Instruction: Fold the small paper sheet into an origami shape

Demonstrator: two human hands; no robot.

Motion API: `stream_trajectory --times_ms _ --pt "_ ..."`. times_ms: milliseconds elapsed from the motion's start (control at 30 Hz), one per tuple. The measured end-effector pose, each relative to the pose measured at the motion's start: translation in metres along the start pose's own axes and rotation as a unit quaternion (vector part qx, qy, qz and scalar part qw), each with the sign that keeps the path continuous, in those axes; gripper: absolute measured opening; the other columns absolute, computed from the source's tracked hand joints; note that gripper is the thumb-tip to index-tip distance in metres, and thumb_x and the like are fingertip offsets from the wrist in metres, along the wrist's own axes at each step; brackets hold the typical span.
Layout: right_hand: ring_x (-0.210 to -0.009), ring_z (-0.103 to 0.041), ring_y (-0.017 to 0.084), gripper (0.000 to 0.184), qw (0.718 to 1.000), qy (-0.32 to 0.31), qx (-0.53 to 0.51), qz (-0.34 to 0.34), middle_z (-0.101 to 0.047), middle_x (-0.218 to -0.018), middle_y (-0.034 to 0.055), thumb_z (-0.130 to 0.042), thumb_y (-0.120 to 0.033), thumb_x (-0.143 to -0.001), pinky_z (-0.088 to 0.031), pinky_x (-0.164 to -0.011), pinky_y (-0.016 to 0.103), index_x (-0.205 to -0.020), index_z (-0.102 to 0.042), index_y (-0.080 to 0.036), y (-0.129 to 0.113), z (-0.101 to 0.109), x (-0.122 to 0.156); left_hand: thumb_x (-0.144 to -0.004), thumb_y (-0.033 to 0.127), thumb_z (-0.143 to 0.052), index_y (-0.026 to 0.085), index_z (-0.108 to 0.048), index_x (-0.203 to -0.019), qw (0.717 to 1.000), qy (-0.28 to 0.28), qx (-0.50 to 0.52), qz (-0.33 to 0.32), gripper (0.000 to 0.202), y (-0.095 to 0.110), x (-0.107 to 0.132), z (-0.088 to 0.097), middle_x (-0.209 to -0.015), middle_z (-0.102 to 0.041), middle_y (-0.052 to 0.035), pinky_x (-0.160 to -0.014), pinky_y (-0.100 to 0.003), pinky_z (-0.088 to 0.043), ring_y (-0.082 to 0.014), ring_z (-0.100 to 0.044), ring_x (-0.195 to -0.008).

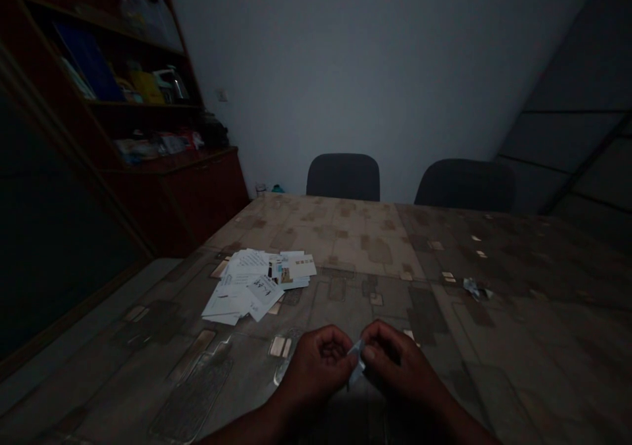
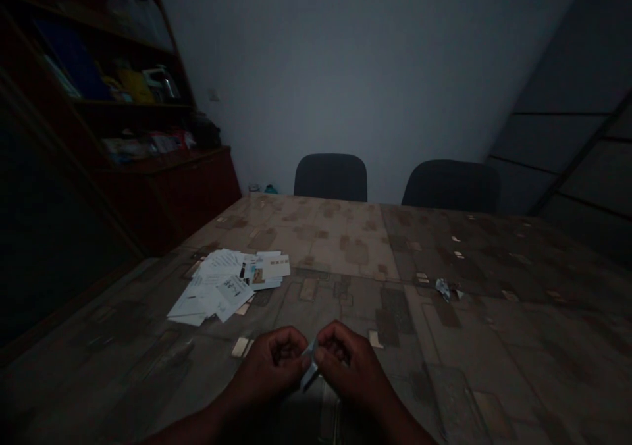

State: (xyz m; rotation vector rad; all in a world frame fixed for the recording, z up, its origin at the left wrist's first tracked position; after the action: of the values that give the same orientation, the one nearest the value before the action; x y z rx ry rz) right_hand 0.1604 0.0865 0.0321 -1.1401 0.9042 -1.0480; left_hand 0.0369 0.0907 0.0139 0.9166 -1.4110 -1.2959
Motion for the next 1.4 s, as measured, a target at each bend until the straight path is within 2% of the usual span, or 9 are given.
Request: stream_trajectory --times_ms 233,433,600,800,900,1033,1233,1333,1400 --pt "-0.057 -0.038 0.013 0.023 0.999 0.003 0.042 -0.009 -0.041 -0.059 -0.0051 -0.057 -0.040 -0.076 -0.028 -0.053 0.024 -0.065 -0.051 -0.019 -0.001 0.003 -0.002 -0.063 0.025 -0.067 0.017 -0.052 -0.062 0.999 -0.027 -0.028 -0.006 0.017 0.003 0.003 -0.005 -0.052 -0.042 0.0081 -0.048 -0.018 -0.028 -0.0075 -0.037 -0.049" --pt "-0.058 -0.037 0.013 0.031 0.999 0.042 -0.001 -0.029 -0.041 -0.061 -0.0049 -0.055 -0.048 -0.081 -0.030 -0.054 0.024 -0.070 -0.050 -0.020 0.002 0.010 -0.002 -0.067 0.042 -0.071 0.015 -0.055 -0.079 0.997 -0.034 0.068 0.022 0.034 -0.006 0.003 -0.007 -0.059 -0.054 0.0042 -0.050 -0.020 -0.035 -0.0101 -0.049 -0.049" --pt "-0.056 -0.036 0.012 0.034 0.999 0.042 -0.022 -0.013 -0.041 -0.059 -0.0055 -0.059 -0.050 -0.081 -0.029 -0.053 0.023 -0.068 -0.050 -0.019 0.006 0.005 -0.001 -0.059 0.039 -0.075 0.014 -0.058 -0.068 0.999 -0.012 0.029 0.028 0.032 -0.004 0.003 -0.004 -0.057 -0.051 0.0040 -0.051 -0.020 -0.032 -0.0091 -0.044 -0.051" --pt "-0.055 -0.038 0.011 0.041 0.989 0.003 -0.128 -0.072 -0.045 -0.058 -0.0052 -0.061 -0.057 -0.080 -0.030 -0.055 0.024 -0.068 -0.049 -0.019 0.020 -0.005 0.000 -0.058 0.043 -0.075 0.015 -0.058 -0.061 0.999 -0.010 0.002 0.041 0.033 -0.005 0.003 -0.004 -0.052 -0.050 0.0038 -0.048 -0.020 -0.027 -0.0094 -0.040 -0.050" --pt "-0.056 -0.039 0.011 0.044 0.993 -0.008 -0.097 -0.068 -0.046 -0.059 -0.0048 -0.062 -0.061 -0.077 -0.030 -0.054 0.024 -0.071 -0.052 -0.019 0.019 -0.007 0.000 -0.059 0.044 -0.075 0.016 -0.056 -0.060 0.999 -0.013 0.014 0.035 0.034 -0.008 0.003 -0.004 -0.051 -0.048 0.0046 -0.047 -0.020 -0.026 -0.0088 -0.038 -0.049" --pt "-0.054 -0.035 0.011 0.047 0.999 0.020 -0.031 -0.034 -0.041 -0.057 -0.0058 -0.065 -0.064 -0.072 -0.026 -0.051 0.023 -0.069 -0.055 -0.018 0.016 -0.004 -0.001 -0.058 0.044 -0.075 0.016 -0.054 -0.058 0.999 -0.011 -0.001 0.032 0.035 -0.008 0.004 -0.003 -0.048 -0.042 0.0069 -0.047 -0.019 -0.025 -0.0073 -0.033 -0.047" --pt "-0.052 -0.036 0.010 0.048 0.996 -0.008 -0.062 -0.056 -0.042 -0.056 -0.0057 -0.063 -0.065 -0.073 -0.027 -0.051 0.023 -0.064 -0.050 -0.019 0.017 -0.008 -0.001 -0.057 0.049 -0.078 0.015 -0.053 -0.058 0.998 -0.045 0.015 0.042 0.042 -0.015 0.005 -0.009 -0.049 -0.047 0.0057 -0.048 -0.019 -0.026 -0.0074 -0.037 -0.047" --pt "-0.050 -0.038 0.011 0.042 0.997 -0.024 -0.024 -0.073 -0.043 -0.054 -0.0055 -0.058 -0.058 -0.078 -0.029 -0.050 0.023 -0.064 -0.050 -0.020 0.014 -0.004 -0.004 -0.061 0.048 -0.075 0.015 -0.056 -0.062 0.997 -0.061 0.024 0.041 0.038 -0.019 0.005 -0.010 -0.051 -0.050 0.0041 -0.049 -0.020 -0.030 -0.0092 -0.043 -0.048" --pt "-0.054 -0.044 0.013 0.032 0.997 -0.001 0.069 -0.044 -0.048 -0.056 -0.0037 -0.057 -0.046 -0.081 -0.031 -0.053 0.025 -0.063 -0.052 -0.020 0.007 0.007 -0.006 -0.069 0.043 -0.070 0.013 -0.064 -0.072 0.998 -0.067 -0.005 0.017 0.030 -0.014 0.005 -0.007 -0.056 -0.057 0.0018 -0.052 -0.021 -0.035 -0.0118 -0.050 -0.052"
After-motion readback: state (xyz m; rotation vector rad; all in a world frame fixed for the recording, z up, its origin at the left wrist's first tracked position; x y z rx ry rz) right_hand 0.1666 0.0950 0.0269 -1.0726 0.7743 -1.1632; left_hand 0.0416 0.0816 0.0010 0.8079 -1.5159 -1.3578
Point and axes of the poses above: each hand's wrist, its own x-axis away from the middle knuckle, its own z-axis out of the back of the hand, y = z × x, the point moved 9 cm from there along -x, towards the middle knuckle
